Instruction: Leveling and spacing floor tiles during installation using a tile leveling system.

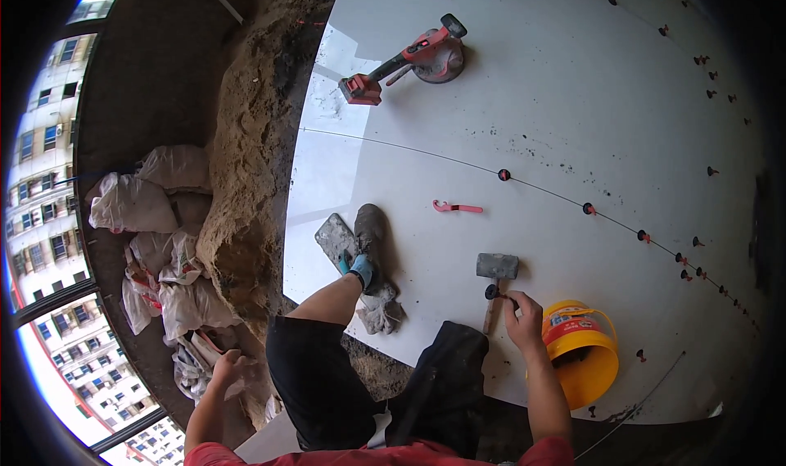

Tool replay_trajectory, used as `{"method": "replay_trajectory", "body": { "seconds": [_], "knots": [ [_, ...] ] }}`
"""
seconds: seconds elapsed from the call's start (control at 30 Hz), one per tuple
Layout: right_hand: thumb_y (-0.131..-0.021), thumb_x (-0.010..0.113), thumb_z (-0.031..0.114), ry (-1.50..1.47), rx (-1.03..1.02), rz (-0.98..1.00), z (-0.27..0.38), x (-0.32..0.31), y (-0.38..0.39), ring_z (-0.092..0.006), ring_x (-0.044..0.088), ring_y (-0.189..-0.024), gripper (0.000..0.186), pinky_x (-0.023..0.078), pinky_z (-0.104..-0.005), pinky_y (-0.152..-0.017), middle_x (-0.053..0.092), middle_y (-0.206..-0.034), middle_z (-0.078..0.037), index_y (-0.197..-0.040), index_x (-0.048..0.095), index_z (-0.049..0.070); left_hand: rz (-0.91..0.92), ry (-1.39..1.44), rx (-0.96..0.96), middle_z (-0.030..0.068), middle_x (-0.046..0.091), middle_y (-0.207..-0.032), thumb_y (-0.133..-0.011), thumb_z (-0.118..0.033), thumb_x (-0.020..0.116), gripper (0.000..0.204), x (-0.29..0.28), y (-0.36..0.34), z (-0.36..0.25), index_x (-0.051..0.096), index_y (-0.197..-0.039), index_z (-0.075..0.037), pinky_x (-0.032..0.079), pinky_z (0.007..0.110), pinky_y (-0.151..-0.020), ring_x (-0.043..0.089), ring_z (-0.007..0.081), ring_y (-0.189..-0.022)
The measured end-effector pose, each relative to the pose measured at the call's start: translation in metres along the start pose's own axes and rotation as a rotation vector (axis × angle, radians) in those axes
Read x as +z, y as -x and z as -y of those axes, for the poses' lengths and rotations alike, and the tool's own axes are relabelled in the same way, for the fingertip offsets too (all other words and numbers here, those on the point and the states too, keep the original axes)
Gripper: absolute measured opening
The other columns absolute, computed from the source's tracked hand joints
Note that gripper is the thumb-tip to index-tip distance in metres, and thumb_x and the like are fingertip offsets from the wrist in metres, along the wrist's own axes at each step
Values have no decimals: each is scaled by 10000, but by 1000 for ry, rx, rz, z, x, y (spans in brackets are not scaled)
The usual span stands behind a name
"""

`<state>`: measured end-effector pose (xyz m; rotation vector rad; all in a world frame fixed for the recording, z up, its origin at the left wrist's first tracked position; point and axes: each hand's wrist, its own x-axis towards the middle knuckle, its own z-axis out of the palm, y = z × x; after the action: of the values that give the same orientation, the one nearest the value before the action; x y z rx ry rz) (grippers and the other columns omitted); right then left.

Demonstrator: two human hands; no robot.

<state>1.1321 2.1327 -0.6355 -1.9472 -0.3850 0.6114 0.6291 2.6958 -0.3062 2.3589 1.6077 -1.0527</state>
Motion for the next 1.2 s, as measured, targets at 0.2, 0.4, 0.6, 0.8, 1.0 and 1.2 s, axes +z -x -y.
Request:
{"method": "replay_trajectory", "body": {
  "seconds": [0.2, 0.4, 0.6, 0.8, 1.0, 1.2],
  "knots": [
    [-956, 664, 34, 154, -59, -57, -55, -6, -15, -407, 727, -866, 138, 591, -478, -776, 751, -967, -189, -1084, 705, 2, 85, -394, -574, 303, 773, -977, -933, -346, 734, 400, -142, 125, 141, 807, -980, 45, 590, 502, -895, 768, 440, -993],
    [-919, 669, -4, 346, -105, 2, -57, 2, -23, -363, 731, -900, 167, 588, -451, -781, 750, -992, -166, -1084, 691, 3, 103, -600, -672, 270, 755, -840, -911, -361, 748, 428, -206, 95, 139, 755, -864, 65, 583, 510, -785, 772, 384, -882],
    [-903, 669, -21, 350, -81, 42, -69, 27, -34, -362, 732, -897, 203, 583, -456, -792, 758, -1015, -173, -1106, 688, -13, 235, -434, -65, 277, 750, -945, -955, -316, 667, 345, -100, -96, 84, 751, -1008, 15, 563, 509, -854, 743, 463, -983],
    [-971, 664, -6, 532, 121, -13, -85, 14, -11, -395, 733, -932, 138, 577, -469, -823, 747, -1036, -198, -1105, 681, -32, 52, 110, 549, 263, 600, -1523, -980, -205, 736, 647, 74, -311, -328, 522, -1552, 10, 440, 480, -1203, 559, 437, -1428],
    [-963, 679, 3, 375, 339, -132, -52, 76, 2, -397, 739, -931, 135, 584, -476, -808, 748, -1008, -200, -1095, 692, -22, -65, -282, 1352, 170, 318, -1761, -999, -539, 661, 904, 144, -384, -584, 362, -1659, 2, 119, 541, -1359, 216, 337, -1663],
    [-954, 688, 48, 332, 419, 64, -17, 140, -23, -379, 745, -874, 97, 586, -456, -785, 756, -945, -171, -1034, 741, 31, -284, -186, 1714, 129, 293, -1780, -1028, -660, 517, 940, 139, -417, -693, 328, -1685, -15, 92, 527, -1367, 217, 304, -1665]
  ]
}}
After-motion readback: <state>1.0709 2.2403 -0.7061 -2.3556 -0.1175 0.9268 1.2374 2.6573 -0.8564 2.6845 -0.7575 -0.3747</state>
